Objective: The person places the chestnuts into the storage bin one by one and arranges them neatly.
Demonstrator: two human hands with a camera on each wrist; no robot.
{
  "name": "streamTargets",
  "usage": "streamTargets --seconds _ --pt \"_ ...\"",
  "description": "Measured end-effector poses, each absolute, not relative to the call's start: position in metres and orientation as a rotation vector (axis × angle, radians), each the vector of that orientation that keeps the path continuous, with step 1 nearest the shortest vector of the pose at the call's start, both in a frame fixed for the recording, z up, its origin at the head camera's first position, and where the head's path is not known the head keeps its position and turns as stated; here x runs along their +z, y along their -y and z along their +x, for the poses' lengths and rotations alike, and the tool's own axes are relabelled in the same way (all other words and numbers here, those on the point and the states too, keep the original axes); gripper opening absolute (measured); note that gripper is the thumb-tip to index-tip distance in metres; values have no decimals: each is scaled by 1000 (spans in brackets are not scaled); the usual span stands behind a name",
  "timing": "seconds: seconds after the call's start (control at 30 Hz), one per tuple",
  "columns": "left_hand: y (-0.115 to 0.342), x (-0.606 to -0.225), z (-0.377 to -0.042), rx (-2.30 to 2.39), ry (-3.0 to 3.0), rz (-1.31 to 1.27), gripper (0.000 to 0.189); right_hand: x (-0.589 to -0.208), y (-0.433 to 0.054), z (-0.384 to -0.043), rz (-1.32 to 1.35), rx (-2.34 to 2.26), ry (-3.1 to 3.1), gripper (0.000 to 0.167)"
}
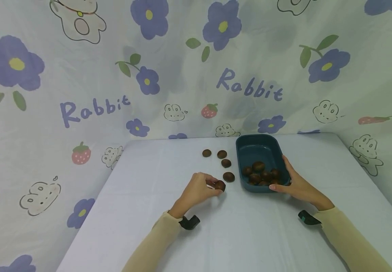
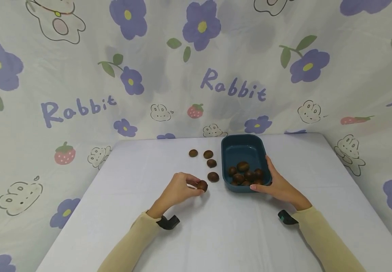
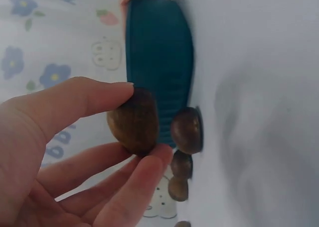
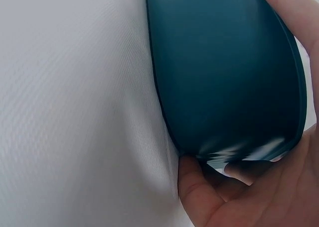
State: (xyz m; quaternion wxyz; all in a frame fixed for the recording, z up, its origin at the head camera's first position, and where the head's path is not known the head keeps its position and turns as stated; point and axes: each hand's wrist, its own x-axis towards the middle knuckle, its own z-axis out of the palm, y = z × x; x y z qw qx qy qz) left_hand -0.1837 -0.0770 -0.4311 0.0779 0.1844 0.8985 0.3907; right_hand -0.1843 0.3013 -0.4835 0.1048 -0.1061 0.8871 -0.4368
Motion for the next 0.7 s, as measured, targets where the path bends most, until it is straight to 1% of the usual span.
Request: streamTargets --seconds 0.17,0.47,0.7 --pt "74 -428 -188 1311 -2655 556 31 -482 -302 -184 -304 -1282 -2616 125" --pt "66 -422 -205 1526 -2604 649 33 -483 -302 -184 -306 -1288 -2612 125" --pt "55 -418 -222 1574 -2589 721 38 -482 -302 -183 -306 -1299 -2605 126"
